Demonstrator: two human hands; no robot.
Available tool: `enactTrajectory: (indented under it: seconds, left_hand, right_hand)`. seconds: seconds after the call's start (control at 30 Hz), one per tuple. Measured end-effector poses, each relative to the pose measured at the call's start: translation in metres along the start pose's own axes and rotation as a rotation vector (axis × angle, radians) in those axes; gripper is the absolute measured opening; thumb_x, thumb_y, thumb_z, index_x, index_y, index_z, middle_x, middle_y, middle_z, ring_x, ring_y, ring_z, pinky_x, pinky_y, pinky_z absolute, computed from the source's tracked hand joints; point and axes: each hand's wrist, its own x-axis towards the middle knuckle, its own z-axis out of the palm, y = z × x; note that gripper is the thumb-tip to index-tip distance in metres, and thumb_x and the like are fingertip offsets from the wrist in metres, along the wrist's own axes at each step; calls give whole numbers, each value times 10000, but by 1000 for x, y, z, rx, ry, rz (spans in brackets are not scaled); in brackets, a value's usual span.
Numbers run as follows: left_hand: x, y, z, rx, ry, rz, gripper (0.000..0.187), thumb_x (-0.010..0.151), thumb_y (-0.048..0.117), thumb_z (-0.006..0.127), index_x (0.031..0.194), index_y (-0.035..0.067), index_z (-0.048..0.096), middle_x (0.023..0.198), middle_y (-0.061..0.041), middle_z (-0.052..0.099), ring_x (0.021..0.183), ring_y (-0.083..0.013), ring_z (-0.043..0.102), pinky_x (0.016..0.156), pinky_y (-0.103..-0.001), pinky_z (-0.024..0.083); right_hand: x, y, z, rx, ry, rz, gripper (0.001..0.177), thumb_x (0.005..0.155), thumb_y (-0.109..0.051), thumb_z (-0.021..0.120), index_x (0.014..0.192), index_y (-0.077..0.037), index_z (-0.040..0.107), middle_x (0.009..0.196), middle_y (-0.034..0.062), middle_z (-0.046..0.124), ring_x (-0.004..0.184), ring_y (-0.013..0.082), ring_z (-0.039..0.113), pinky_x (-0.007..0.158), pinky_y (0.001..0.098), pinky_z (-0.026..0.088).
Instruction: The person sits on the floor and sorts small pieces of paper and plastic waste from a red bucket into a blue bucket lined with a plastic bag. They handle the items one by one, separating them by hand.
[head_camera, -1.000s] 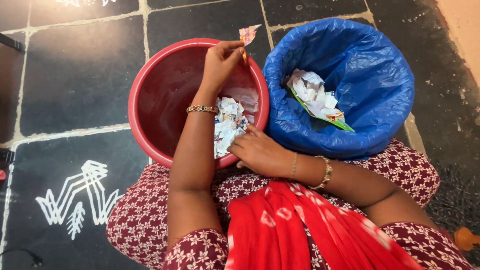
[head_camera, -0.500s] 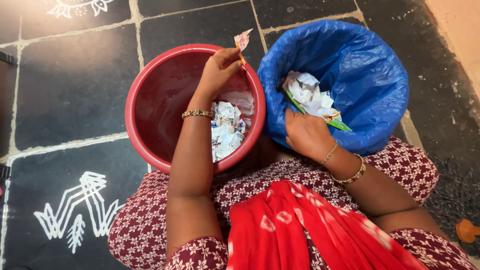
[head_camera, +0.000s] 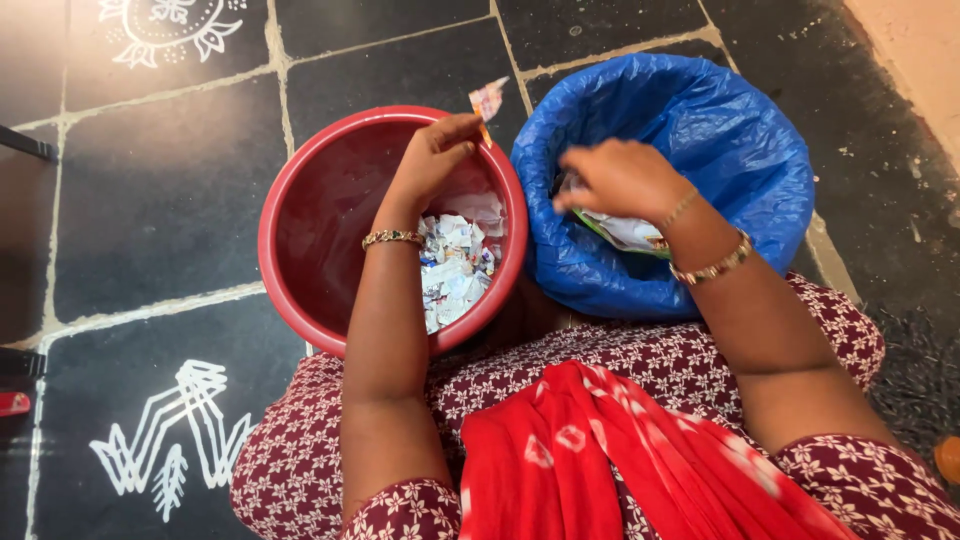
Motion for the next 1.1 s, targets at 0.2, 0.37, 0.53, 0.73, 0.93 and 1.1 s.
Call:
enactTrajectory:
  seconds: [0.2, 0.37, 0.53, 0.73, 0.93, 1.1]
  left_hand:
    - [-18, 26, -6, -146, -295, -86, 383, 935, 13, 586, 1300, -17, 698, 1231, -98, 740, 1130, -169, 677, 1035, -301, 526]
    - [-20, 40, 1, -91, -435, -156, 410, 890, 20, 597, 1285, -3, 702, 1251, -84, 736, 1150, -151, 674, 1054, -274, 503]
    - [-21, 43, 0, -97, -418, -196, 390, 920, 48, 593, 1288, 0, 710, 1242, -86, 736, 1119, -151, 668, 1019, -276, 511]
    - [-18, 44, 3, -114, -420, -200, 402, 908, 47, 602, 1295, -2, 696, 1251, -70, 739, 1139, -142, 674, 1026, -264, 516]
    - [-21, 56, 8, -140, -378, -276, 355, 933, 90, 656, 1276, 2, 692, 1150, -56, 749, 1044, -124, 693, 967, -259, 548]
    - [-19, 52, 9, -168, -361, -261, 277, 940, 108, 674, 1191, -6, 704, 1084, -56, 747, 1000, -119, 696, 946, -267, 559]
  right_hand:
    - [41, 27, 36, 600, 323, -183, 457, 900, 50, 569, 1338, -73, 611, 1196, 133, 721, 1148, 247, 696, 989, 362, 539]
    - [44, 49, 44, 857, 227, -217, 476, 847, 140, 453, 1247, -36, 642, 1240, 90, 694, 1211, 197, 657, 1058, 328, 512]
    - [38, 42, 37, 663, 251, -236, 402, 832, 155, 482, 1065, -26, 755, 1148, 90, 710, 1092, 201, 682, 968, 317, 525]
    - [35, 35, 35, 535, 343, -297, 455, 769, 165, 472, 1055, -31, 768, 1083, 106, 733, 1030, 235, 713, 951, 321, 555]
    - [29, 43, 37, 200, 573, -130, 286, 843, 87, 564, 975, -72, 762, 1074, 110, 697, 1060, 309, 656, 1002, 441, 465]
    - [20, 41, 39, -311, 806, 28, 202, 833, -2, 639, 879, -165, 748, 1165, 72, 636, 1125, 323, 579, 1078, 592, 275]
